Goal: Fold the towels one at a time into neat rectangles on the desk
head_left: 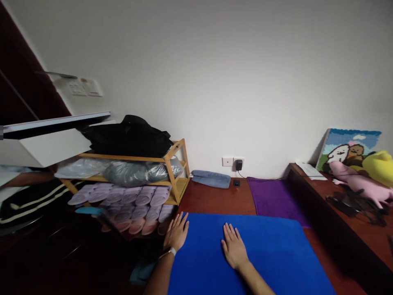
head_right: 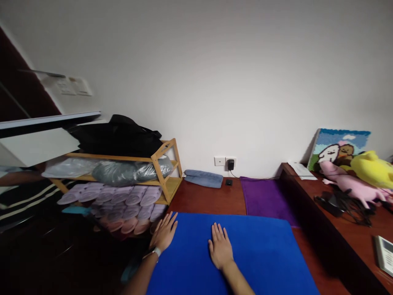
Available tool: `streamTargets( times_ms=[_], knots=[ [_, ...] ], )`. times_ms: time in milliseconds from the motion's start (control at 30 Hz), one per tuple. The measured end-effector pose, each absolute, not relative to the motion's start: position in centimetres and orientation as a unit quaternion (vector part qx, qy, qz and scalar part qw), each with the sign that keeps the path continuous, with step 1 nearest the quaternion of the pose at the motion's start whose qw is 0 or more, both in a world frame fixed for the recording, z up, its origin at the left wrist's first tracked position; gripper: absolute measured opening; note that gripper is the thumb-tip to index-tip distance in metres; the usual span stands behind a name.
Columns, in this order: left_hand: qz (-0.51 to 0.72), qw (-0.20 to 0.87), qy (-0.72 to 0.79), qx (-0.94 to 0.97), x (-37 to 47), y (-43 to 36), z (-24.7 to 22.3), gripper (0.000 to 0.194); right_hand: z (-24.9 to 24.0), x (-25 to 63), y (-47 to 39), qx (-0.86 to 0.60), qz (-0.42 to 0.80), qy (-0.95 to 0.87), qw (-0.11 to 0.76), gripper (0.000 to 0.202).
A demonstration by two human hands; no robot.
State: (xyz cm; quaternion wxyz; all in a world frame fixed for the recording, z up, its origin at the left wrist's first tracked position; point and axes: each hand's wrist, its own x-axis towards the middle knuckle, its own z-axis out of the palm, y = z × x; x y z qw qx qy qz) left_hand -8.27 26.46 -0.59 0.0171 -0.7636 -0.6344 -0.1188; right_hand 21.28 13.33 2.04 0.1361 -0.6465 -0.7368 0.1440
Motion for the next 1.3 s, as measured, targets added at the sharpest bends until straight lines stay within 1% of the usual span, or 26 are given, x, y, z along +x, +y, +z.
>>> streamTargets(
  times_ms=[100,200,267,367,433,533,633,700,800,867,933,1000,1100,1200,1300],
  knots=[
    [-0.123,0.02,-0.631,-0.766,-8.4,26.7,-1.0,0.055,0.2,26.8,11.8,-0.692,0.129,-0.697,0.136,0.071],
    [-0.127,0.017,-0.631,-0.765,-8.4,26.9,-1.4,0.055,-1.6,36.8,8.8,-0.771,0.092,-0.615,0.137,0.074],
    [-0.14,0.008,-0.631,-0.763,-8.4,27.1,-1.8,0.055,-2.3,43.8,6.4,-0.818,0.076,-0.554,0.135,0.072],
    [-0.168,-0.032,-0.635,-0.753,-8.6,27.8,-1.9,0.057,-2.7,51.8,3.3,-0.858,0.064,-0.484,0.16,0.071],
    [-0.183,-0.066,-0.641,-0.742,-9.1,28.5,-1.3,0.056,-2.8,54.3,2.1,-0.864,0.059,-0.466,0.183,0.074],
    [-0.193,-0.076,-0.654,-0.727,-9.8,28.7,0.6,0.057,-2.6,52.9,1.9,-0.845,0.045,-0.483,0.225,0.07],
    [-0.198,-0.056,-0.651,-0.731,-9.6,26.3,1.9,0.06,-1.5,45.8,2.7,-0.794,0.043,-0.545,0.266,0.066],
    [-0.189,-0.041,-0.619,-0.762,-9.0,23.1,1.8,0.059,-0.2,39.1,3.4,-0.754,0.072,-0.599,0.261,0.067],
    [-0.158,-0.008,-0.568,-0.808,-8.2,17.8,1.0,0.056,1.9,29.2,4.6,-0.677,0.136,-0.687,0.225,0.068],
    [-0.127,0.003,-0.577,-0.807,-8.3,15.2,0.4,0.056,2.7,24.3,5.4,-0.643,0.163,-0.718,0.211,0.069],
    [-0.097,0.001,-0.605,-0.791,-8.7,13.6,0.0,0.058,3.0,21.5,6.0,-0.632,0.183,-0.728,0.192,0.068],
    [-0.079,0.004,-0.623,-0.778,-9.2,12.8,-0.1,0.059,2.7,20.8,6.1,-0.63,0.191,-0.732,0.175,0.068],
    [-0.075,0.017,-0.63,-0.773,-9.3,12.6,-0.1,0.06,1.9,23.2,5.0,-0.644,0.179,-0.728,0.156,0.07],
    [-0.074,0.016,-0.634,-0.77,-9.0,12.6,0.2,0.06,0.8,29.2,2.3,-0.692,0.148,-0.691,0.147,0.072],
    [-0.068,0.008,-0.634,-0.77,-8.7,12.7,0.6,0.06,-0.6,37.9,-0.7,-0.764,0.11,-0.622,0.13,0.071]
  ],
)
